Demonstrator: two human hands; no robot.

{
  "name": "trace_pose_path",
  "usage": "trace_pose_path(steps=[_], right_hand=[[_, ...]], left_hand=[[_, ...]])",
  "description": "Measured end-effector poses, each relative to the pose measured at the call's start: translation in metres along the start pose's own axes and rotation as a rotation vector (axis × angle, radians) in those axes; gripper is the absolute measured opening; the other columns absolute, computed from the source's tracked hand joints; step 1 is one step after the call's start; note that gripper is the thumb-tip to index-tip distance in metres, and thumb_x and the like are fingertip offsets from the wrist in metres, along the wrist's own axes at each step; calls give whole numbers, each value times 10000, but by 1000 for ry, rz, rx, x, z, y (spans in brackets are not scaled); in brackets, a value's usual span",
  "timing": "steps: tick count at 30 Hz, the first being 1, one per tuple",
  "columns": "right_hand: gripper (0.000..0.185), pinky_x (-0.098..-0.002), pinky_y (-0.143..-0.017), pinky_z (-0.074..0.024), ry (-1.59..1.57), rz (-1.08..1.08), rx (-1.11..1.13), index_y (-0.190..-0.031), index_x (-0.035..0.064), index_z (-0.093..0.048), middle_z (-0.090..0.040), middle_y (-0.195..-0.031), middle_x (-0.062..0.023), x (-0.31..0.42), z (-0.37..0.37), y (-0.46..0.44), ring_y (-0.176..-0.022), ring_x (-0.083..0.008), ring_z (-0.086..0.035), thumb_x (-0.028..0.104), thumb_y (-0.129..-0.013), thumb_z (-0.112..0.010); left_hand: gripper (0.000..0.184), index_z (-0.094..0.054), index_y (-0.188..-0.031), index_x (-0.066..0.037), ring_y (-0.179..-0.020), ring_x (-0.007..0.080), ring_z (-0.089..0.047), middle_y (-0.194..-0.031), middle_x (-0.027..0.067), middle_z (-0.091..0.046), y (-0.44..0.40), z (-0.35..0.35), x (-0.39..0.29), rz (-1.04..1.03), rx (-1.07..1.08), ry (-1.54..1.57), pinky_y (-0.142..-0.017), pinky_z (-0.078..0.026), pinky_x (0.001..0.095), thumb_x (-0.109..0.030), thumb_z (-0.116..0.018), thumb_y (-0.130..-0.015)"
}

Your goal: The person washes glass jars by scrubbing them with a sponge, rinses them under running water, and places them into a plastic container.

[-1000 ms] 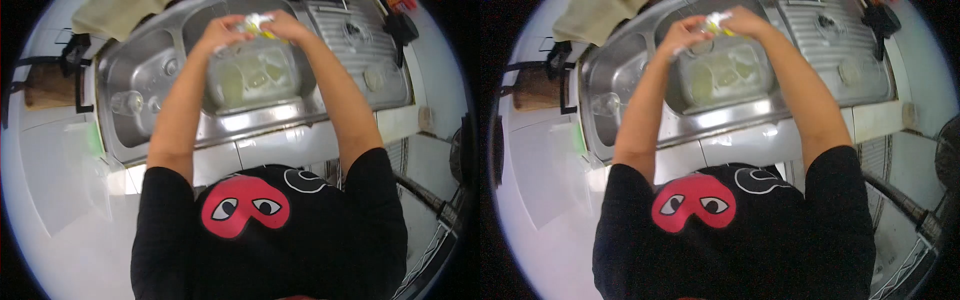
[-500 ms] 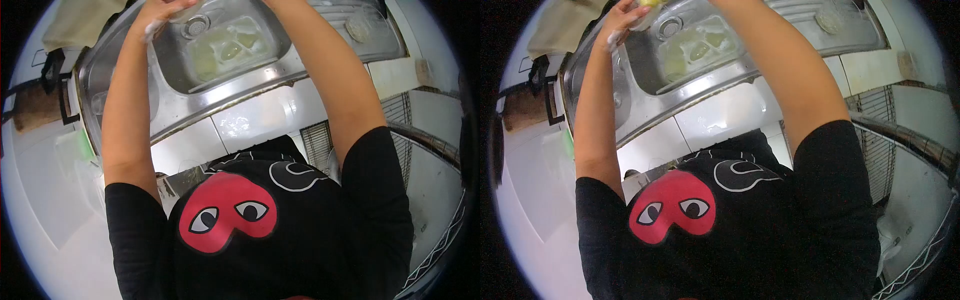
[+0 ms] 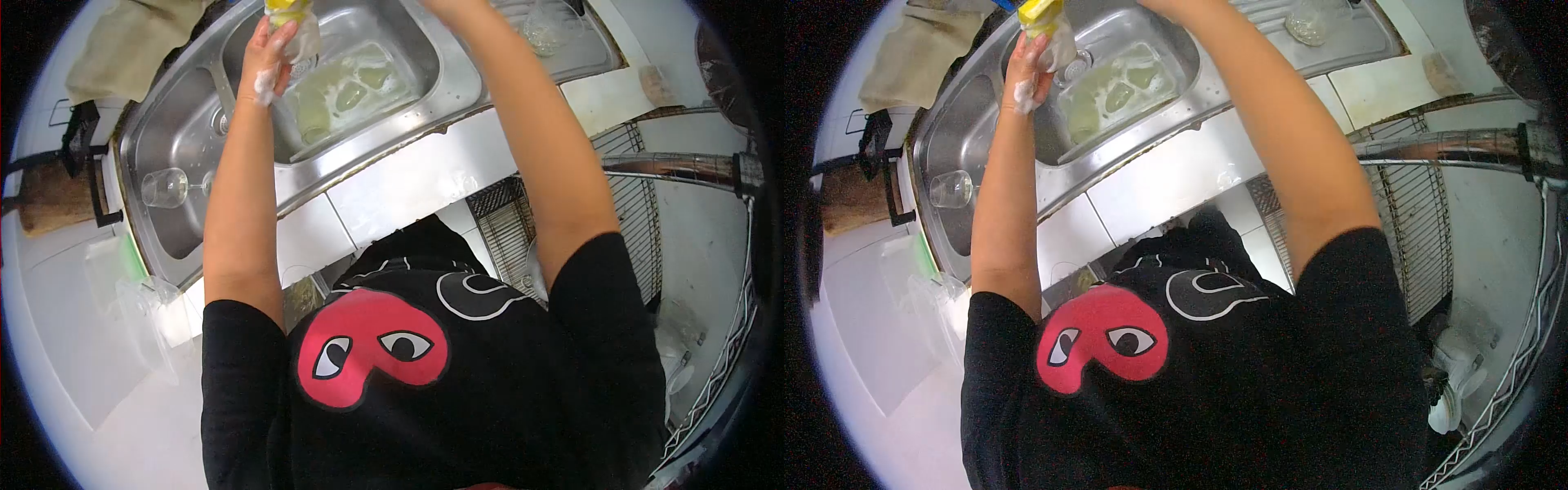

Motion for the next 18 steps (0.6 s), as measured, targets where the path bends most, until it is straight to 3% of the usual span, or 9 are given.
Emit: trace_pose_path(steps=[2,4,6,10,11,12,14,17,18], right_hand=[[400,-324,-960,-327,372,-157,149,-1171,-25,-470,-501,-1178,-218,-55,19,52,-1108,-325,-460,267,-914,-376],[420,-358,-826,-432,403,-397,-20,-1129,12,-530,-581,-1064,-187,-43,41,101,-958,-292,-564,265,-794,-528],[437,-365,-939,-358,440,-439,-6,-1205,2,-456,-491,-1200,-213,-65,55,129,-1111,-334,-469,226,-831,-483],[414,-354,-979,-326,529,-341,406,-1195,-21,-462,-488,-1206,-215,-27,44,159,-1141,-337,-450,176,-832,-479],[400,-353,-985,-321,518,-254,452,-1186,-26,-472,-488,-1207,-215,-13,43,172,-1148,-336,-448,160,-832,-478],[387,-351,-992,-315,508,-164,501,-1176,-31,-481,-489,-1209,-214,0,43,183,-1154,-334,-445,145,-831,-476],[390,-366,-1005,-292,397,-181,578,-1165,-53,-486,-499,-1204,-206,9,51,205,-1168,-318,-437,171,-859,-397],[387,-353,-1007,-288,158,-272,551,-1129,-52,-521,-514,-1195,-193,19,57,211,-1180,-289,-434,190,-870,-366],[381,-342,-1005,-292,67,-317,515,-1113,-47,-537,-519,-1191,-189,22,57,209,-1183,-279,-435,193,-869,-370]], left_hand=[[438,-469,-1167,-58,-872,121,-568,-1010,36,-587,0,6,0,11,3,20,-724,-459,252,-180,-645,-785],[425,-471,-1161,-53,-899,124,-562,-1034,40,-580,4,16,-2,21,-3,10,-745,-453,253,-158,-642,-787],[422,-467,-1159,-48,-898,128,-563,-1044,44,-575,6,18,-2,37,-9,-20,-746,-452,254,-139,-642,-786],[442,-439,-1167,-46,-909,132,-562,-1053,55,-566,10,18,-1,35,-12,22,-747,-460,272,-123,-644,-783],[441,-437,-1161,-45,-826,114,-582,-1025,57,-576,12,19,-1,25,-20,22,-598,-474,233,-135,-645,-783],[443,-436,-1161,-45,-785,105,-583,-1012,55,-580,12,22,2,35,-16,3,-535,-452,219,-143,-646,-783],[446,-435,-1159,-45,-702,87,-586,-986,51,-589,13,36,6,51,-20,-38,-410,-408,191,-159,-647,-783],[467,-425,-1170,-42,-608,66,-570,-959,47,-596,16,47,10,31,-55,14,-303,-314,182,-182,-648,-785],[471,-422,-1173,-40,-625,69,-574,-964,48,-595,16,52,13,37,-58,16,-320,-330,181,-183,-648,-786]])
Point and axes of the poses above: each hand's wrist, its own y-axis away from the middle knuckle, its own z-axis out of the back of the hand, x = y × z, the point moved 8 cm from there along -y, towards the middle knuckle
